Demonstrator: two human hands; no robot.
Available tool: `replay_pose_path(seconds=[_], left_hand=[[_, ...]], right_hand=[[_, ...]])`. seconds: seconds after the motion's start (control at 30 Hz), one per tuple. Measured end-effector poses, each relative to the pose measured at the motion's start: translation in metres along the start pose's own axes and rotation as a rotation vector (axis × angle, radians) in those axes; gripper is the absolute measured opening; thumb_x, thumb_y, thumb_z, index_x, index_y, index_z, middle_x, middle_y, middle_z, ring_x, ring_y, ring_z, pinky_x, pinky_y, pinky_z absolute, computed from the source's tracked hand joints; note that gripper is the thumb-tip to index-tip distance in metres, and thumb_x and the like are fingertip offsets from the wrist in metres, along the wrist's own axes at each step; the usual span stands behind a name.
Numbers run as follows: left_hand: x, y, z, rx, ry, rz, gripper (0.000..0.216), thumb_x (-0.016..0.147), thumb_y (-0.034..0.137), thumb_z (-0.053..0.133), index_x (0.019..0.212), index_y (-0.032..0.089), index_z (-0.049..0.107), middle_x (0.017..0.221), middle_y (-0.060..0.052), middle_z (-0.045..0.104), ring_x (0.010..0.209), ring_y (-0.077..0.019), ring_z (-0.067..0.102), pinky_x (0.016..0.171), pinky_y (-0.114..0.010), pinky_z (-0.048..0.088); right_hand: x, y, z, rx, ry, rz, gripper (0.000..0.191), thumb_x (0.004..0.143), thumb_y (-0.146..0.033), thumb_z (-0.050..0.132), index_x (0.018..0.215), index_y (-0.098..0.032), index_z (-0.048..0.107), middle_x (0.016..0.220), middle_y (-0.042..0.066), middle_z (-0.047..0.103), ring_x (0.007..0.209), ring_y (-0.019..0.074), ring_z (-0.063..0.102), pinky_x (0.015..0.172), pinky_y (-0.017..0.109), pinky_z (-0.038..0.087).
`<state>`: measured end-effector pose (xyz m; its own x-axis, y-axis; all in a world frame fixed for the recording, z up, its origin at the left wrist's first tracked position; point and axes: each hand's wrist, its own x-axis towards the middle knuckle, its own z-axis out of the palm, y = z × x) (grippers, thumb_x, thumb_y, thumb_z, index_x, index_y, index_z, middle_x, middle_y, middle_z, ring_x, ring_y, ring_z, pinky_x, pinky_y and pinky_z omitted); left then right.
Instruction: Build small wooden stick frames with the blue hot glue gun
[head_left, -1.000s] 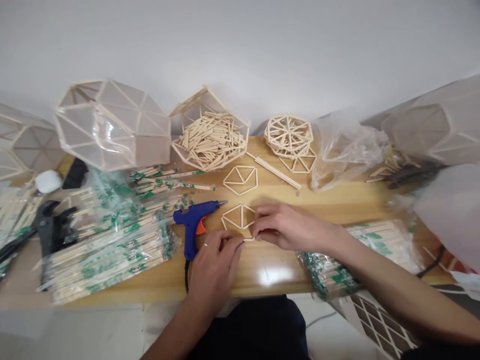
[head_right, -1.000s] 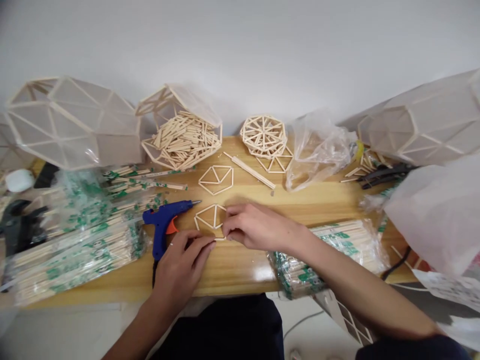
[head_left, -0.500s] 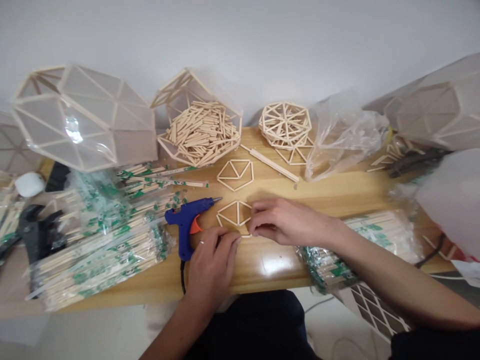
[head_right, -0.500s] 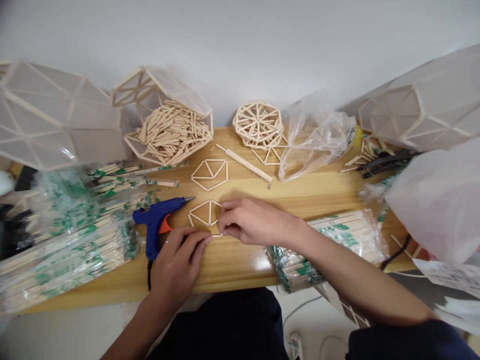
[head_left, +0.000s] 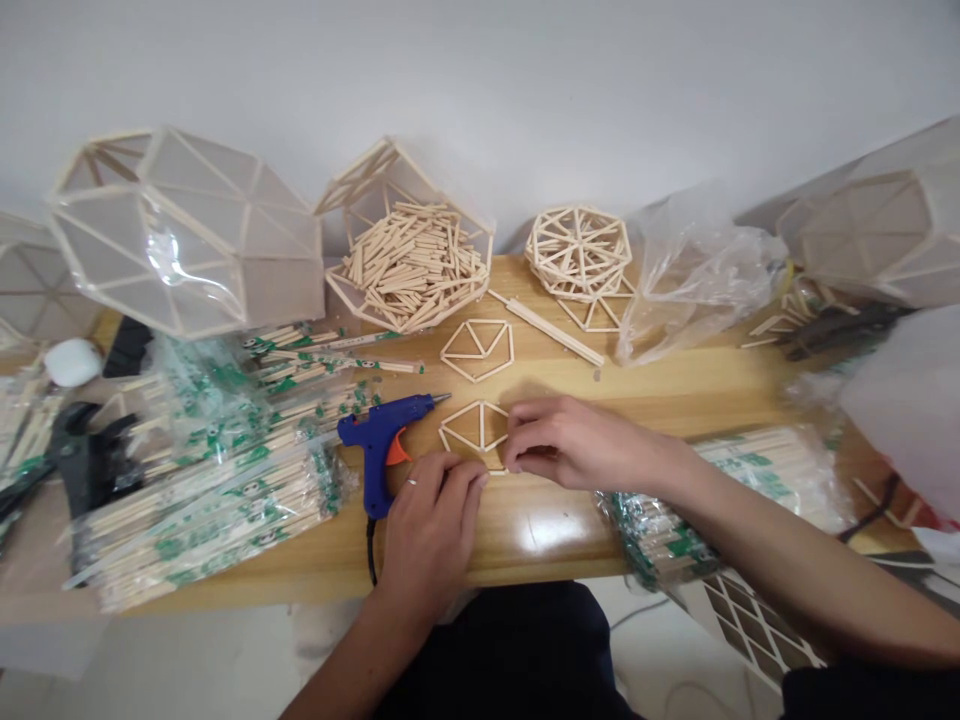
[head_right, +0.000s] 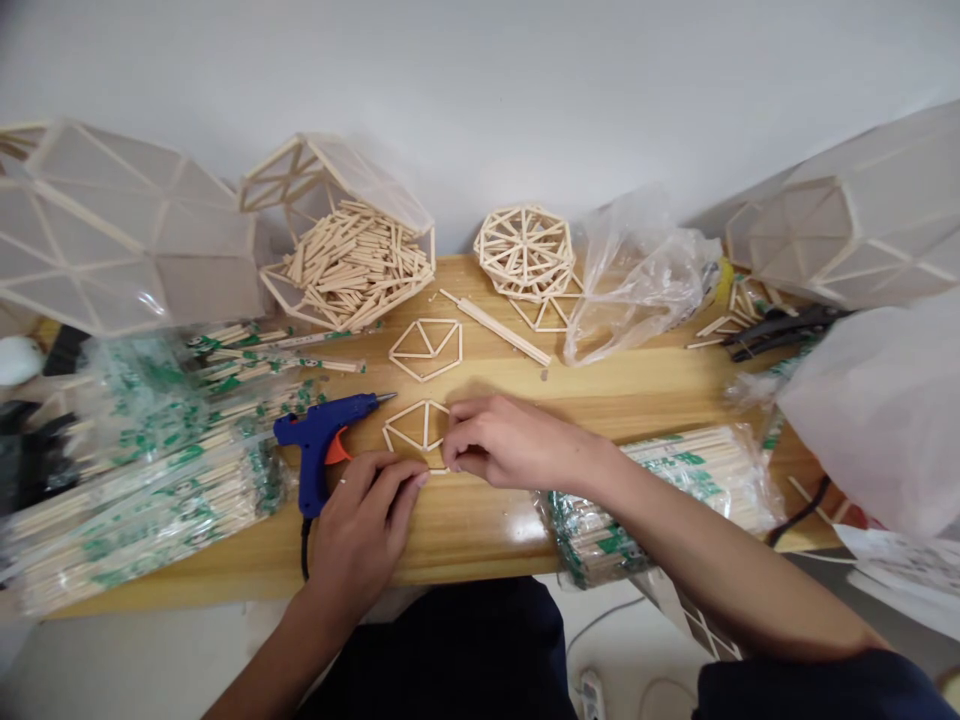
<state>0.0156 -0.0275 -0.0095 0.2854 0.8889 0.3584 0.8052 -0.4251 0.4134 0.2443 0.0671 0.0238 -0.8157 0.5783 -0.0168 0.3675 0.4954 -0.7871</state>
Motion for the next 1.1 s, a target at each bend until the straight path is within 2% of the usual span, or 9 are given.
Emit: replay_pose_path(seconds=[0.5,0.8,1.1], left_hand=[[-0.002,0.000,0.001,-0.018,-0.033,-0.025,0.016,0.109,0.023,0.056,0.105,0.021,0.071,0.097,-0.005,0.071,0.086,-0.0193,0.068,0.080,-0.031,0.050],[-0.003,-0.001,0.002,-0.020,-0.021,-0.026,0.018,0.109,0.024,0.054,0.103,0.021,0.071,0.097,-0.005,0.071,0.087,-0.0196,0.068,0.080,-0.031,0.052],[-0.002,-0.002,0.003,-0.047,-0.019,-0.010,0.015,0.109,0.021,0.055,0.103,0.021,0.069,0.097,-0.004,0.071,0.088,-0.0189,0.068,0.082,-0.030,0.052]], right_hand=[[0.000,0.002,0.002,-0.028,-0.016,-0.015,0.020,0.100,-0.008,0.065,0.087,-0.020,0.073,0.085,0.000,0.058,0.082,0.0154,0.059,0.079,0.029,0.044],[-0.003,-0.010,0.007,-0.050,0.041,0.036,0.012,0.097,-0.011,0.071,0.096,-0.019,0.079,0.090,0.003,0.068,0.087,0.0180,0.065,0.082,0.030,0.049],[-0.002,-0.011,0.014,-0.159,0.074,0.063,0.012,0.100,-0.012,0.071,0.093,-0.019,0.078,0.090,0.003,0.070,0.086,0.0188,0.066,0.078,0.031,0.048]])
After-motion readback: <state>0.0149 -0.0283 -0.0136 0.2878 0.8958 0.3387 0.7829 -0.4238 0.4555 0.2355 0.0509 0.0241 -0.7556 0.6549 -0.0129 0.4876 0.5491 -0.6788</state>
